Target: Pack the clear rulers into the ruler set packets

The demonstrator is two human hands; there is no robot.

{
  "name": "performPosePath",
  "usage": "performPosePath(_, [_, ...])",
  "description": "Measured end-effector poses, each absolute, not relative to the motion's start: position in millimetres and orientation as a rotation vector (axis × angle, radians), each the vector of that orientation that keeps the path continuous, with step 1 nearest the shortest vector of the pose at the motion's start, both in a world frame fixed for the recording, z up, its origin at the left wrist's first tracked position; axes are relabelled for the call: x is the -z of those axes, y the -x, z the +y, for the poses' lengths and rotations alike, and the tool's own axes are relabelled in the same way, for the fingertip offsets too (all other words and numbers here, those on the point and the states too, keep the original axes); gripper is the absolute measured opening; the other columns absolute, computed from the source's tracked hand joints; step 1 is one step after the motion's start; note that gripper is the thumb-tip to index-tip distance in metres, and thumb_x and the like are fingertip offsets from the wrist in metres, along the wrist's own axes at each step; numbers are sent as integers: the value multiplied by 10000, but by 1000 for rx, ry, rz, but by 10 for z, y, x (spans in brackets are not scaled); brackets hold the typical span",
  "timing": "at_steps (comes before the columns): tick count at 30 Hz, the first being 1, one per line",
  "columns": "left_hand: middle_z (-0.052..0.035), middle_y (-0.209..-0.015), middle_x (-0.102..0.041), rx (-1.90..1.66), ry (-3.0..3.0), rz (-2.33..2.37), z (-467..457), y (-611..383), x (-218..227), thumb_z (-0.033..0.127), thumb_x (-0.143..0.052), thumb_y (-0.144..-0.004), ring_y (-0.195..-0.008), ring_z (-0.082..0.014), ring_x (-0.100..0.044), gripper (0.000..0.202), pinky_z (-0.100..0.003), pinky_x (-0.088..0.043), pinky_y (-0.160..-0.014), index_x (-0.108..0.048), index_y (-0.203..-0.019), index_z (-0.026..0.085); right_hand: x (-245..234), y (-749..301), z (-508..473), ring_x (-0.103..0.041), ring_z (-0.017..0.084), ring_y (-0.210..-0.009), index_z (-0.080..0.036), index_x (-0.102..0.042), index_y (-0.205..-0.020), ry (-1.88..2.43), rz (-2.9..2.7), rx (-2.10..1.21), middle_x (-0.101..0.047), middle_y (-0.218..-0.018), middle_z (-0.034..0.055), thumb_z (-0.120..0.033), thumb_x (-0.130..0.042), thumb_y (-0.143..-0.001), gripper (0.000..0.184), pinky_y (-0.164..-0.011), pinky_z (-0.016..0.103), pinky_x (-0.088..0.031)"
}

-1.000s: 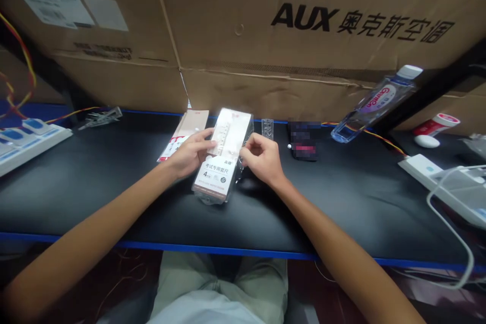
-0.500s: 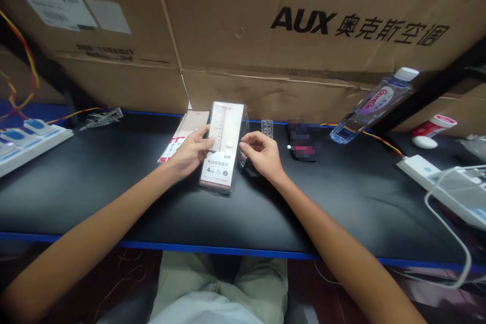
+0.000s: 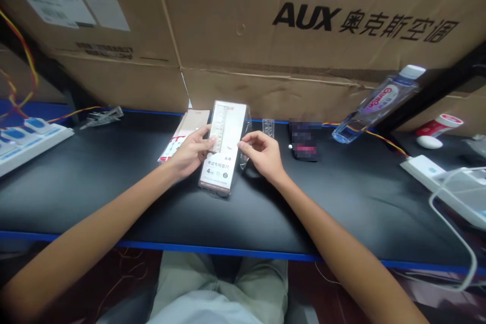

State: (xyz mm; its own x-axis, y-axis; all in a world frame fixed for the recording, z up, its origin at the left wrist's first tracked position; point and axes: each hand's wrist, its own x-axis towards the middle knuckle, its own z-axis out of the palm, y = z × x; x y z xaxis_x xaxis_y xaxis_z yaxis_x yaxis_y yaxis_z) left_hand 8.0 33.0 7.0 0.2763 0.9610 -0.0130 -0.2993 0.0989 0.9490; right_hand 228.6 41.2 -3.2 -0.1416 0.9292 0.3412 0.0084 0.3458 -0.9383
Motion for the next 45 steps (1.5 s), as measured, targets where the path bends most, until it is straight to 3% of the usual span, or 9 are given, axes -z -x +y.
performPosePath(6, [16,-786,-716,-1094,-990,753,340,-75,-67,237,-799,-795,-590,-103,-631,436,-206,-505,-569,-645,-1202,214,16,-2272,402,-566,125,-582,-213,-683,-839,891,-1460,-1068,-647,-727,-17,-429,-851,-755,286,-544,278,-489])
performPosePath(12, [-10,-788,-741,-1084,-1113,864,300,-111,-97,301,-770,-818,-598,-133,-649,495,-203,-479,-520,-602,-1274,208,32,-2246,360,-539,117,-559,-207,-647,-802,984,-1488,-983,-627,-721,-23,-406,-829,-762,273,-542,274,-459])
performPosePath(18, [14,-693,-681,-1048,-1279,827,170,-234,-147,346,-700,-883,-538,-122,-609,475,-198,-451,-485,-577,-1313,185,138,-2208,346,-595,163,-714,-215,-554,-788,1093,-1480,-1000,-657,-803,-9,-388,-890,-661,399,-622,280,-469])
performPosePath(22, [-12,-751,-696,-987,-1443,872,112,-259,-198,359,-639,-935,-580,-136,-644,472,-206,-468,-498,-553,-1364,180,163,-2244,381,-606,187,-735,-209,-592,-835,1222,-1558,-993,-690,-835,8,-403,-886,-643,401,-637,302,-487])
performPosePath(25, [-60,-874,-745,-935,-1450,872,126,-227,-208,372,-706,-893,-710,-199,-726,614,-256,-562,-582,-478,-1428,172,138,-2288,408,-613,190,-711,-215,-563,-809,1252,-1591,-981,-683,-806,8,-380,-856,-667,365,-611,306,-502])
performPosePath(28, [-91,-956,-768,-925,-1405,832,172,-168,-203,360,-789,-825,-810,-256,-762,725,-319,-616,-659,-448,-1440,183,69,-2310,407,-653,194,-725,-211,-580,-846,1186,-1593,-1013,-701,-867,28,-339,-814,-706,301,-613,315,-544])
performPosePath(33, [-55,-879,-767,-1007,-1308,790,240,-82,-216,312,-848,-752,-778,-252,-763,755,-339,-624,-687,-477,-1397,184,-87,-2323,380,-688,181,-611,-205,-620,-1012,1122,-1469,-1113,-686,-841,14,-359,-806,-744,361,-540,322,-593])
performPosePath(37, [-40,-852,-763,-1023,-1267,777,274,-52,-208,291,-828,-754,-695,-218,-741,746,-291,-594,-607,-470,-1400,182,-159,-2346,377,-731,206,-621,-171,-651,-1121,1132,-1406,-1136,-713,-859,36,-373,-848,-720,490,-552,334,-632])
performPosePath(45, [-7,-787,-726,-1067,-1499,939,301,-80,-131,232,-704,-807,-636,-174,-697,629,-235,-522,-546,-489,-1397,198,-149,-2358,371,-759,244,-648,-149,-661,-1167,1173,-1437,-1043,-744,-913,83,-403,-846,-735,534,-561,368,-662])
